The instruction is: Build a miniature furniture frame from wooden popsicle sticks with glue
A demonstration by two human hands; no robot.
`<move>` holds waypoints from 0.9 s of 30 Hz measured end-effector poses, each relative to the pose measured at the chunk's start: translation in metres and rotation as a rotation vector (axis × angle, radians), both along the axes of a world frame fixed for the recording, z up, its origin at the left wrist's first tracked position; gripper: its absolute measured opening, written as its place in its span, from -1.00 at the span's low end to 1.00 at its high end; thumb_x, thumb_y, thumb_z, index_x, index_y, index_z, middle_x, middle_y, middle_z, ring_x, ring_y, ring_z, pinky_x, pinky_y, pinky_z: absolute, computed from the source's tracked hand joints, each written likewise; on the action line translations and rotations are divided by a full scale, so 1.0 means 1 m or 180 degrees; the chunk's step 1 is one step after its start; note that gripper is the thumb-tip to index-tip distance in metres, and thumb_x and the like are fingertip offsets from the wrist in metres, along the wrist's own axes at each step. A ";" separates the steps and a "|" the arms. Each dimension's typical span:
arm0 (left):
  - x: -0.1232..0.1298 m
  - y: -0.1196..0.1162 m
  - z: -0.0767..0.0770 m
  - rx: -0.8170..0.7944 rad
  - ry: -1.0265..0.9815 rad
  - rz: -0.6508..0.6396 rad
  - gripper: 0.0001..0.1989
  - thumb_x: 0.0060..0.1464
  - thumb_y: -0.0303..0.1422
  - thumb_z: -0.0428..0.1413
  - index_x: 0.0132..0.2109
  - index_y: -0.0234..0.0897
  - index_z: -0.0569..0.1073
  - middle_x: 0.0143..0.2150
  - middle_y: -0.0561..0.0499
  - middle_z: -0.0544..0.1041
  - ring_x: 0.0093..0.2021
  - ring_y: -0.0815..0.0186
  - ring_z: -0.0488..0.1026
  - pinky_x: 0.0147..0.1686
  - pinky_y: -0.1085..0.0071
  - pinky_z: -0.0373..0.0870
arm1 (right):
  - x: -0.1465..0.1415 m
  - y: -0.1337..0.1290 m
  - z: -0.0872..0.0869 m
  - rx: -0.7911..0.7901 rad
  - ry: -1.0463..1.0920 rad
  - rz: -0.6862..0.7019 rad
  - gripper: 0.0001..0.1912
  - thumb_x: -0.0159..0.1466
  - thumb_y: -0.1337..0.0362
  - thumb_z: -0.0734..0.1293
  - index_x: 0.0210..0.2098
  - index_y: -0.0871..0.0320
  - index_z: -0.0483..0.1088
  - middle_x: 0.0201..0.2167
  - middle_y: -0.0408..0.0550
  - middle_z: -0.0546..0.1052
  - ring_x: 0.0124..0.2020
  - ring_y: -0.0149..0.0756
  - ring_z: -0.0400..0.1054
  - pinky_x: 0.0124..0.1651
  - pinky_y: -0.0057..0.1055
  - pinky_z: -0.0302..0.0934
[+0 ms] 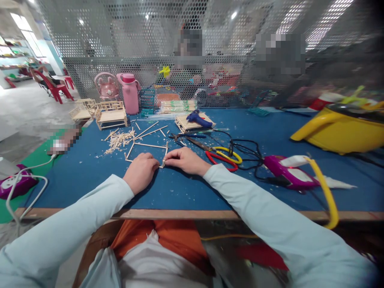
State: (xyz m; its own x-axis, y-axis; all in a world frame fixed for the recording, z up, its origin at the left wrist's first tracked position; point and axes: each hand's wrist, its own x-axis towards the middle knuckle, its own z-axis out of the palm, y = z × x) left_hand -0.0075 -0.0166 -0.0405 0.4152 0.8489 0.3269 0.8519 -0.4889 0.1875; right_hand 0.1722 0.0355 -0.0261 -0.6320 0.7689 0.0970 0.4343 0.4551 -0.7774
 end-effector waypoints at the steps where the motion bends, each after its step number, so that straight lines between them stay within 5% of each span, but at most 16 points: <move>1: 0.000 0.000 0.000 0.0001 0.0005 -0.0003 -0.76 0.12 -0.43 -0.06 -0.29 -0.28 0.52 -0.34 -0.07 0.44 -0.27 0.24 0.34 -0.23 0.34 0.28 | 0.000 0.000 0.000 -0.0002 0.0003 -0.0002 -0.78 0.07 0.23 0.29 -0.41 0.25 0.49 -0.41 -0.07 0.55 -0.36 -0.35 0.38 -0.21 -0.46 0.18; 15: 0.001 0.001 -0.002 -0.0005 -0.0008 -0.0024 -0.75 0.12 -0.43 -0.06 -0.31 -0.29 0.52 -0.37 -0.09 0.42 -0.27 0.24 0.33 -0.21 0.33 0.26 | 0.000 -0.001 -0.002 -0.0039 0.0069 0.0080 -0.80 0.07 0.23 0.29 -0.41 0.25 0.46 -0.43 -0.08 0.53 -0.38 -0.37 0.35 -0.22 -0.45 0.17; 21: -0.005 0.004 -0.002 0.0045 0.0064 0.0011 -0.75 0.12 -0.45 -0.07 -0.32 -0.29 0.51 -0.35 -0.09 0.42 -0.29 0.22 0.32 -0.21 0.29 0.27 | 0.008 0.003 0.000 0.0126 0.0312 -0.0219 -0.83 0.11 0.23 0.26 -0.44 0.24 0.37 -0.54 -0.17 0.39 -0.50 -0.46 0.22 -0.35 -0.49 0.13; 27: 0.004 -0.035 0.010 0.0169 -0.1314 0.0089 -0.72 0.10 -0.45 -0.05 -0.05 -0.35 0.39 -0.20 -0.12 0.46 -0.17 0.25 0.36 -0.12 0.31 0.29 | 0.018 -0.024 0.016 0.0679 0.0111 -0.0159 -0.87 0.17 0.30 0.23 -0.42 0.23 0.35 -0.50 -0.13 0.40 -0.47 -0.44 0.23 -0.35 -0.49 0.14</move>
State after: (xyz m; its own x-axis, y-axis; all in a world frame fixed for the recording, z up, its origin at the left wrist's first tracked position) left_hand -0.0039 -0.0517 -0.0306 0.2173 0.8355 0.5048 0.7235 -0.4850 0.4913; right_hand 0.1900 0.0117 -0.0103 -0.5872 0.7588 0.2819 0.4350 0.5895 -0.6807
